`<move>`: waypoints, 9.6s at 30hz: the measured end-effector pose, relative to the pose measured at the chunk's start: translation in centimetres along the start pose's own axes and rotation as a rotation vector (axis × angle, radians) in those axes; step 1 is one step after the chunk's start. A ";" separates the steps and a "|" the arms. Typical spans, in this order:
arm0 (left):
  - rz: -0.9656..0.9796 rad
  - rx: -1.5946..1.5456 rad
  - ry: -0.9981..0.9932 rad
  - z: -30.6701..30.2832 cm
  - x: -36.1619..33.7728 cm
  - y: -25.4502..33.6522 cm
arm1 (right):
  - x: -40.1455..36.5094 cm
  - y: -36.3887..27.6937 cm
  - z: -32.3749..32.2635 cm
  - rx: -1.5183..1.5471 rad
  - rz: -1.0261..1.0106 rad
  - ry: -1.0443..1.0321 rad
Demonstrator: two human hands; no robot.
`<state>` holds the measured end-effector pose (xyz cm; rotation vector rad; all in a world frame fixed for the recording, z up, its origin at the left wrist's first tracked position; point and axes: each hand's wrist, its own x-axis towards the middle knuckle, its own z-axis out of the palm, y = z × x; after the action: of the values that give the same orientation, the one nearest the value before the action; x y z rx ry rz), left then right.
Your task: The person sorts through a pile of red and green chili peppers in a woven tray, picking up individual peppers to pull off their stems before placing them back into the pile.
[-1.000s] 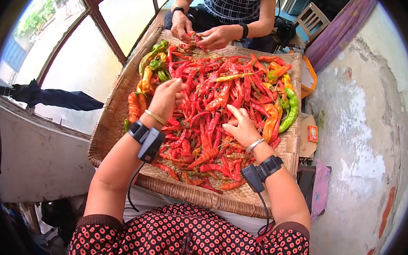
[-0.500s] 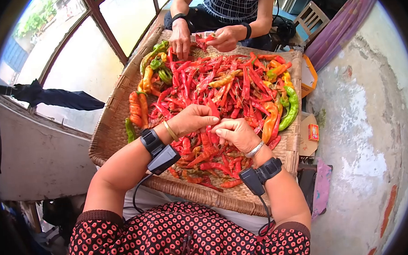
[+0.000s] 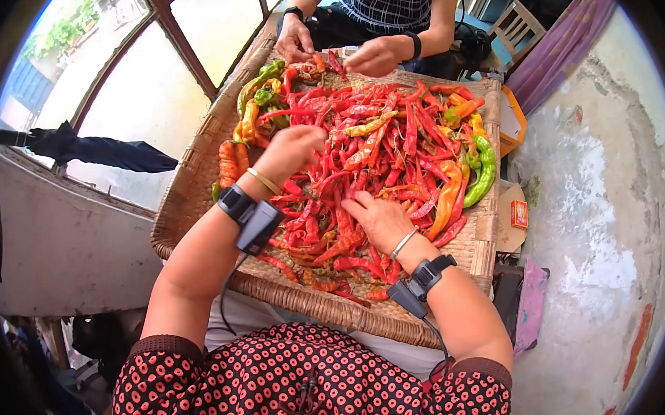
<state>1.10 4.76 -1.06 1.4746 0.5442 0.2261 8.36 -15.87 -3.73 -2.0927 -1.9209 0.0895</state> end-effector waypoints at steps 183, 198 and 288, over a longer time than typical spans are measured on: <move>0.824 0.673 -0.381 1.6 -3.7 -1.0 | -0.5 0.8 -1.1 0.675 0.351 0.171; 0.101 -0.068 -0.098 0.0 -2.7 0.1 | -0.2 -1.2 -3.4 1.344 0.552 -0.120; 0.766 0.388 -0.326 4.5 -5.3 -0.1 | -1.5 -4.0 -10.4 0.475 0.259 0.478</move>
<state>-1.36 -1.66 -0.03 2.0051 -0.2823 0.4835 6.92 -18.91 7.00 -1.8174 -1.2077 0.0815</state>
